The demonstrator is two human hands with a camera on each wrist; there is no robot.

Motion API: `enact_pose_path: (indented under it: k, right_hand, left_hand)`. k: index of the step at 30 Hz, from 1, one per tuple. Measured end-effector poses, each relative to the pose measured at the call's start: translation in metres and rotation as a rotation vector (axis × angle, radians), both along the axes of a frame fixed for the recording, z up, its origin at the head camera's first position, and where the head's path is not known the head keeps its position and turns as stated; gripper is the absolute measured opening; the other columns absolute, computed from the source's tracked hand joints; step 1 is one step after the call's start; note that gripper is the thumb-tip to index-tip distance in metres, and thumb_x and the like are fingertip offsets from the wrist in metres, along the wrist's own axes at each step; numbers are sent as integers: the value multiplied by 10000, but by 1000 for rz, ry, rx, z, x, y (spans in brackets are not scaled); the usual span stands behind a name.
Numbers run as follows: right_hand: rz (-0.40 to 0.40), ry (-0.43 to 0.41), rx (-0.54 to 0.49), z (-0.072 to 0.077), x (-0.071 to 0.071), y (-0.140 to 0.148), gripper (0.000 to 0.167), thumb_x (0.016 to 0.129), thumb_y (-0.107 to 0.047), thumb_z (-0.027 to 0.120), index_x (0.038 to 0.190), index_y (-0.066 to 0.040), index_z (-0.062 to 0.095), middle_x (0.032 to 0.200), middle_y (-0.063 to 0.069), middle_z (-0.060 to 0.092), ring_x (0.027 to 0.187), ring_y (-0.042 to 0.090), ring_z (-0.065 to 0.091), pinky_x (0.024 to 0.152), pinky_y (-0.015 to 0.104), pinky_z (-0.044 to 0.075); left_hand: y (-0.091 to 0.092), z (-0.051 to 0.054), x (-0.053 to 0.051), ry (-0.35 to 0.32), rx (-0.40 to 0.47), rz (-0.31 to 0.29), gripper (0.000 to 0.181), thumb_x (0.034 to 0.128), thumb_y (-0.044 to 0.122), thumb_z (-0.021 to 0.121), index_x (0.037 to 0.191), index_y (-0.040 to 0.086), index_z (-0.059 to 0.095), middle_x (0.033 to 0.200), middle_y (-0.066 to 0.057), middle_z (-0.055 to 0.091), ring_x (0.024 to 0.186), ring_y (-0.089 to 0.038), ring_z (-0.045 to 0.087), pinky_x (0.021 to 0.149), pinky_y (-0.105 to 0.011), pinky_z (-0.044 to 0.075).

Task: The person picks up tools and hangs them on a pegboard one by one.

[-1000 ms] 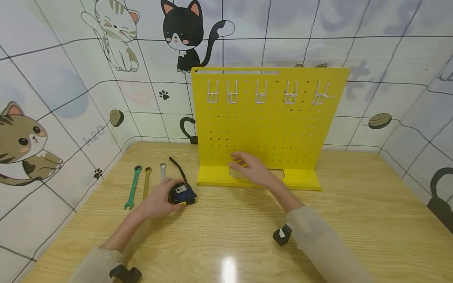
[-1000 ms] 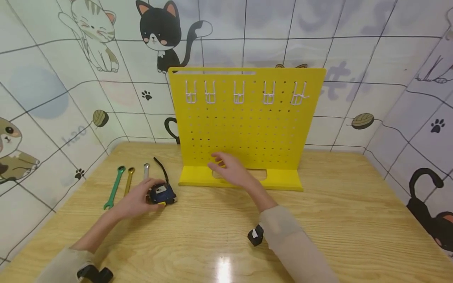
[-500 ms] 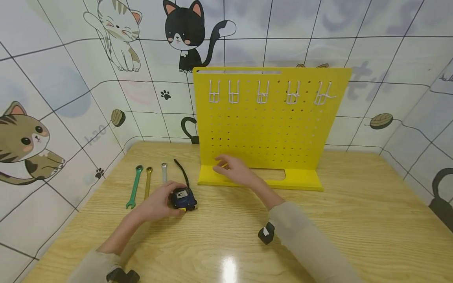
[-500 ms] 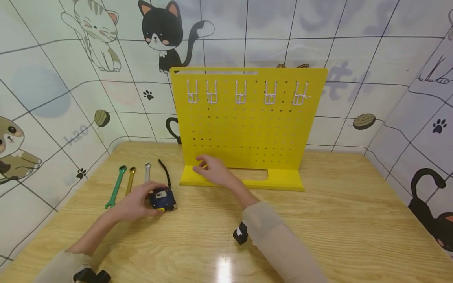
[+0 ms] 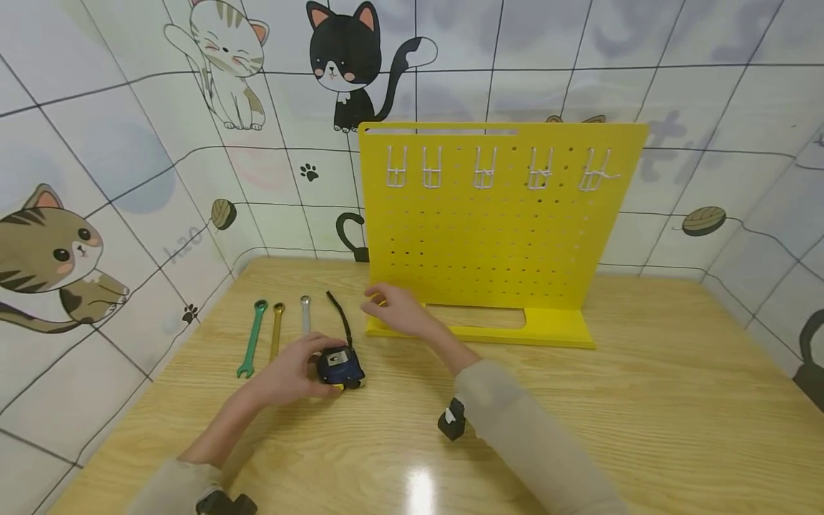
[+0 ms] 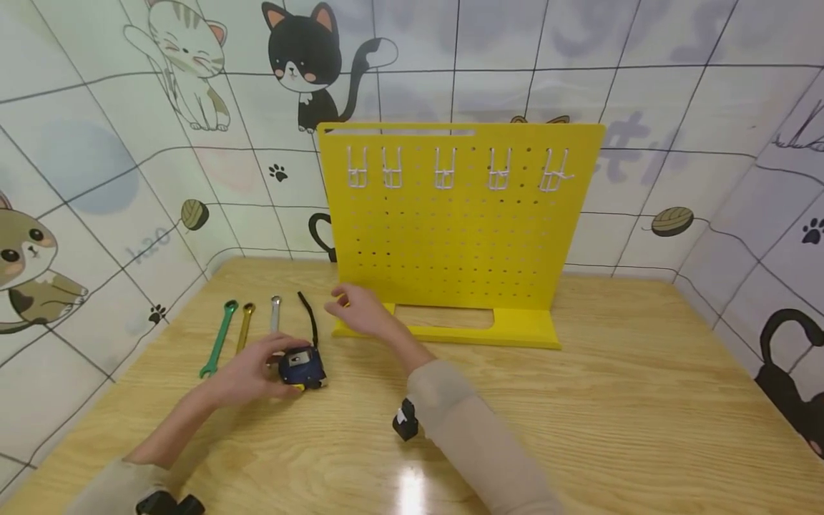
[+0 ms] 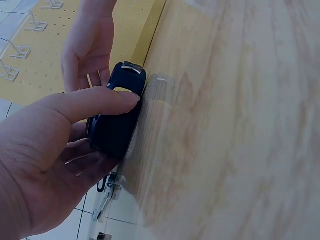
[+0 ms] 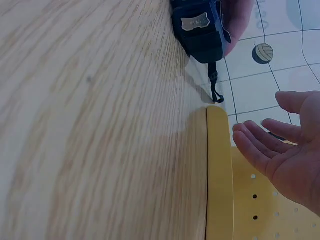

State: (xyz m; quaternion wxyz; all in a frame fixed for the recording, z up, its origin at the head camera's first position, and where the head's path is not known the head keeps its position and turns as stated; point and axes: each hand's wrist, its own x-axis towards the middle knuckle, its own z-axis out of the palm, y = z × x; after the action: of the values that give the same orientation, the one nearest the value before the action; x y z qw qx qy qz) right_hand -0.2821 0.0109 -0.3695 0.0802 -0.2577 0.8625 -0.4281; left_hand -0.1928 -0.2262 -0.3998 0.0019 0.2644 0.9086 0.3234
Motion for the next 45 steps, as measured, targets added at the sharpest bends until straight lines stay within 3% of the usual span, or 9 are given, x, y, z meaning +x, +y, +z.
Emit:
enact_pose_path:
  k: [11,19,26,31,38,45]
  right_hand:
    - [-14,-19,3,-9,-11,-32,404,997,-226,610,1319,18,594,1191,183,667,1043,278,654,825,337,560]
    - [-91,-111,-40,-19,-11,-49,392,955,-151,656,1264,81,587,1173,210,670,922,260,702,805,347,576]
    - [-165,-55,54,-19,-6,-59,410,948,-196,696,1254,63,613,1199,176,663,1013,266,651,872,368,555]
    - [-185,-44,71,-25,-10,-64,405,880,-196,786,1177,42,648,1070,125,681,857,190,633,775,297,551]
    - [-230,-67,14,-31,-12,-64,334,830,-41,809,1132,37,691,1013,116,708,920,217,652,806,311,562]
    - [-199,-117,-98,-31,-13,-62,232,848,-30,784,1066,30,730,946,110,709,791,184,649,661,258,557]
  left_hand:
    - [-3,0,0,-35,-7,-20,692,741,245,908,1345,59,625,1275,-77,611,1147,-271,562,968,-481,491]
    - [-2,-1,2,-53,5,-66,699,763,269,899,1362,57,609,1309,-78,605,1197,-289,557,1008,-506,474]
    - [-4,1,3,-58,-1,-68,723,772,255,887,1391,46,578,1317,-80,592,1184,-269,556,1017,-511,469]
    - [-3,2,3,-65,9,-84,719,769,244,888,1385,39,579,1295,-68,598,1169,-252,551,1008,-485,475]
    - [-1,-1,1,-103,42,-101,734,775,238,890,1400,35,562,1348,-102,568,1227,-294,534,1032,-508,470]
    - [-4,1,3,-25,-27,-74,727,758,272,901,1381,59,592,1316,-70,594,1173,-255,565,993,-472,490]
